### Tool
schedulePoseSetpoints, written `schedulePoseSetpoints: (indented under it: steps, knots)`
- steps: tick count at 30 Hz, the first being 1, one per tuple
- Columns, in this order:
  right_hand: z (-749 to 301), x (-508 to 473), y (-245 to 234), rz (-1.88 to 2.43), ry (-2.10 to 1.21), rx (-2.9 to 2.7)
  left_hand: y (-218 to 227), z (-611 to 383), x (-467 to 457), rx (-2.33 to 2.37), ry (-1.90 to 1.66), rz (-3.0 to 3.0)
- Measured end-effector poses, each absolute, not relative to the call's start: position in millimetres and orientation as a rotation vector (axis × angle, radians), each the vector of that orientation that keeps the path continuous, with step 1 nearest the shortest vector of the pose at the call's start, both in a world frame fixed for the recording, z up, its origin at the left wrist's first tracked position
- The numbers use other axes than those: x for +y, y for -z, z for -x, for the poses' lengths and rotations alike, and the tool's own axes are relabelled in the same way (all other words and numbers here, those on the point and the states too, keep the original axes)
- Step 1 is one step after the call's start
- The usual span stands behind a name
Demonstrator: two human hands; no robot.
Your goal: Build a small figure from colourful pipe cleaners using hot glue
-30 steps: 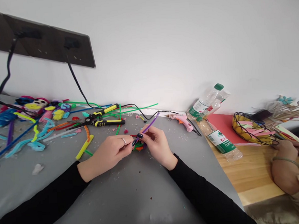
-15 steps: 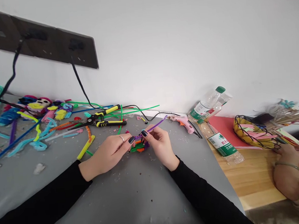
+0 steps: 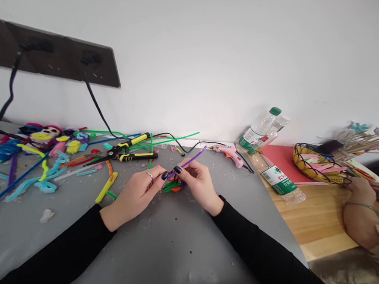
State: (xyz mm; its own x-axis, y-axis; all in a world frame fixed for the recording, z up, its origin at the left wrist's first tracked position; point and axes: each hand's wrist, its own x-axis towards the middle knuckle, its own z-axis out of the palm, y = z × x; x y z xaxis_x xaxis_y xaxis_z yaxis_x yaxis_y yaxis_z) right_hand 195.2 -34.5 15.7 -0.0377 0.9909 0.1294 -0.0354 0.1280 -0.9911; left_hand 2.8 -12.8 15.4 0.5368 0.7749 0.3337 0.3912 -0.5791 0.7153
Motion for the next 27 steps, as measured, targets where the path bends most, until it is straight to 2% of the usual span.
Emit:
schedulePoseSetpoints:
  steps: [18, 27]
  knots:
    - [-193.7, -36.2, -16.5, 1.058, -1.138, -1.321, -19.1, -8.1, -15.8, 0.965, -0.771, -2.087]
    - [-195.4, -37.6, -15.7, 1.096, -0.963, -1.470, -22.1, -4.7, -12.7, 0.900, -0.719, -2.245]
